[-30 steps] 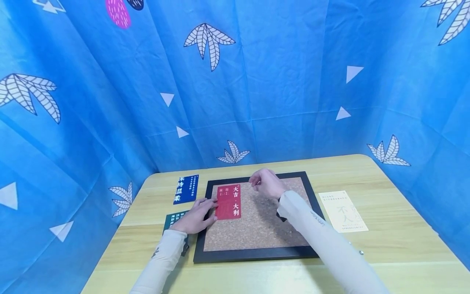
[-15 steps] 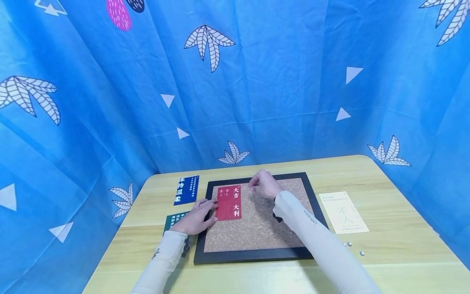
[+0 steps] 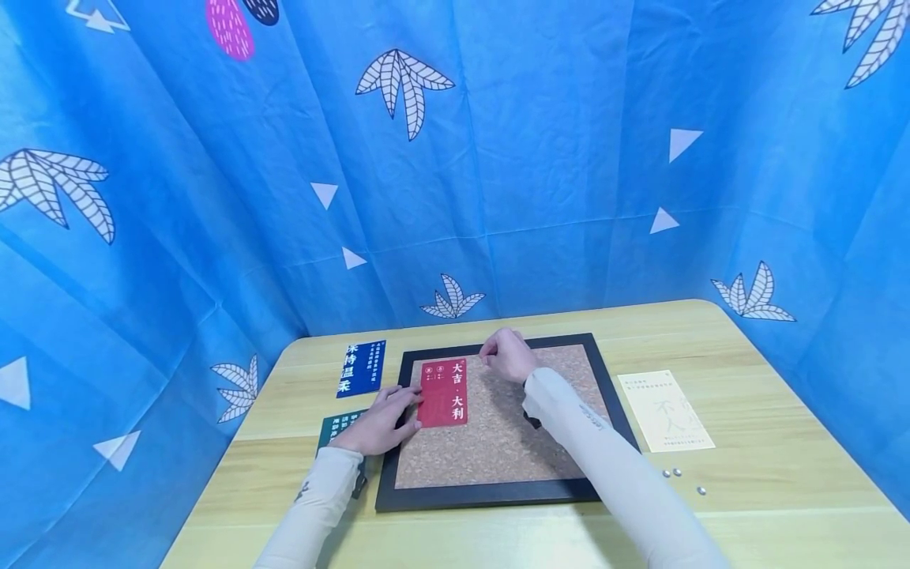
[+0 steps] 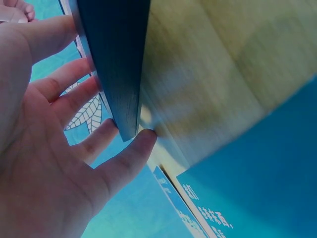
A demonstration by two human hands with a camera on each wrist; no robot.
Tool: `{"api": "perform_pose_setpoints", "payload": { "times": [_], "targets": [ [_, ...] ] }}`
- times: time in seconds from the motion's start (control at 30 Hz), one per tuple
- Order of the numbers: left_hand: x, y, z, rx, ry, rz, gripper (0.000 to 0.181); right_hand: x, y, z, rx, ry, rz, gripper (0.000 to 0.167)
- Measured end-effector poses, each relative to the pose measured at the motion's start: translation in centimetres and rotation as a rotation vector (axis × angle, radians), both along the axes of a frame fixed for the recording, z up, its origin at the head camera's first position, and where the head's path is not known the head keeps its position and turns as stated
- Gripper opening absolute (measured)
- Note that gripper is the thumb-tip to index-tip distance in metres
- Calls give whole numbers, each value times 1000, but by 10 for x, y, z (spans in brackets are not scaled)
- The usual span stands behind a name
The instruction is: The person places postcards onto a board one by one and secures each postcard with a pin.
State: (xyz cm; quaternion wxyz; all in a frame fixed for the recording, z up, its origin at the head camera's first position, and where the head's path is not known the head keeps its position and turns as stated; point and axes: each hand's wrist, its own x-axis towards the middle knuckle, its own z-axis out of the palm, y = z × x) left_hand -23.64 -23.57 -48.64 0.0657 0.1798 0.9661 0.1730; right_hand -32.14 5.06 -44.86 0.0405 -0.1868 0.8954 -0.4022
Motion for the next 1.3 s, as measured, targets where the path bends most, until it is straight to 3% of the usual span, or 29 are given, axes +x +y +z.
{"api": "perform_pose_setpoints", "payload": {
  "times": [0.9,1.3],
  "targets": [
    [-4,-3,-1,11,11,-19,52,-19,-16,-13,63,122,32,25],
    [-6,-4,-3,19,12,-20,51,-27,-25,-23,70,124,38,28]
  ]
}}
